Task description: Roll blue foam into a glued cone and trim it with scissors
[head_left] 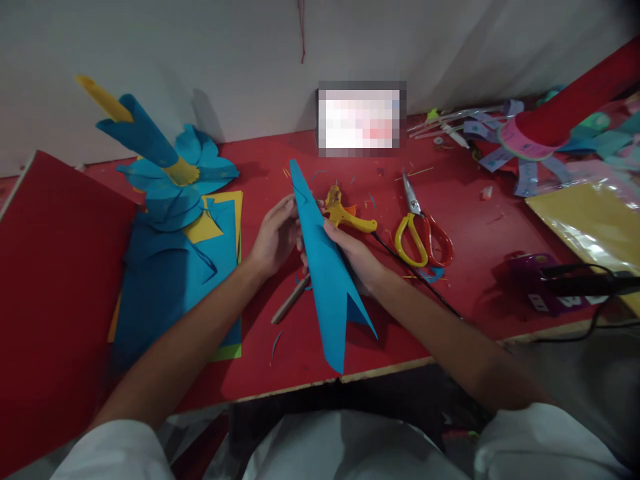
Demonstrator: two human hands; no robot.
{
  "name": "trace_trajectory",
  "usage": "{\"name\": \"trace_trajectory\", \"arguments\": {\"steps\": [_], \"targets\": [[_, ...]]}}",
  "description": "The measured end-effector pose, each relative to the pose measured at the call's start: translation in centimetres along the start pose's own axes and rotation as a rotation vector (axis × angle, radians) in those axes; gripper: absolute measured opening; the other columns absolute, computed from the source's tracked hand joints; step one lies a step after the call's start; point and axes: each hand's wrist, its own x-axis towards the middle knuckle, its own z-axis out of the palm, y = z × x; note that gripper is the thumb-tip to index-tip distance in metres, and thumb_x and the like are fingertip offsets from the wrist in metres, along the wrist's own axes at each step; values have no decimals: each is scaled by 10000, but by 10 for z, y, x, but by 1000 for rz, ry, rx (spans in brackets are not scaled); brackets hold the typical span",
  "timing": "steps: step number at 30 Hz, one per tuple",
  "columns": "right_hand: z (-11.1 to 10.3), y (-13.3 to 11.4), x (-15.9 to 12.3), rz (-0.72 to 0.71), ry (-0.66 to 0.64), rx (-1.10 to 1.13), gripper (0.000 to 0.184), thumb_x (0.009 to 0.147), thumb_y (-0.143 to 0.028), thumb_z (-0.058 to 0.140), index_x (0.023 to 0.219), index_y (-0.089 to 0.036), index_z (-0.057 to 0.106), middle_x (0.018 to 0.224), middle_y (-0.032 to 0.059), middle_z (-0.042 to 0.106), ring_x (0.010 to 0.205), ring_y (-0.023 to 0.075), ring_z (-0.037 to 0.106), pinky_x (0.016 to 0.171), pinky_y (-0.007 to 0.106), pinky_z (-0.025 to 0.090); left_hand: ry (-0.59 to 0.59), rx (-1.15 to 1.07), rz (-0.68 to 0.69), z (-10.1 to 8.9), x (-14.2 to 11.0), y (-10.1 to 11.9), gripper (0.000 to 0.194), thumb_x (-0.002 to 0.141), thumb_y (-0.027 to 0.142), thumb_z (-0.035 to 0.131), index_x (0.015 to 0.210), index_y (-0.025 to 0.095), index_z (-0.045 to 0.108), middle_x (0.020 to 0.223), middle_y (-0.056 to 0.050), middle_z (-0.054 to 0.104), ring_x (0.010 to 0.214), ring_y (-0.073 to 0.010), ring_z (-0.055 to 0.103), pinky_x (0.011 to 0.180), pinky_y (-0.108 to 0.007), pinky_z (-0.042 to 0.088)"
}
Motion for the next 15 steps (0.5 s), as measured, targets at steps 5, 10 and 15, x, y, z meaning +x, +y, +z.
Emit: {"name": "trace_trajectory", "arguments": {"steps": [5,10,15], "targets": [[-4,5,4,-13,58,-35,537,895,-514,707,1360,-300,545,991,24,742,760,209,709,646,354,644,23,2,39,1,-1,0,376,906,513,746,1088,186,706,1014,-113,793,852,-241,777,669,-312,612],[-3,7,4,-52,116,-103,502,882,-475,749,1324,-287,602,1043,27,754,784,179,690,677,303,631,6,-15,90,3,0,-2,352,871,494,790,1011,186,693,1046,-120,793,1087,-290,766,881,-369,632],[0,7,3,-97,118,-130,568,848,-436,805,1353,-308,576,1176,34,761,935,204,733,742,308,646,29,-4,69,5,-5,2,343,881,487,791,1023,190,692,905,-82,783,761,-216,760,667,-315,622]]}}
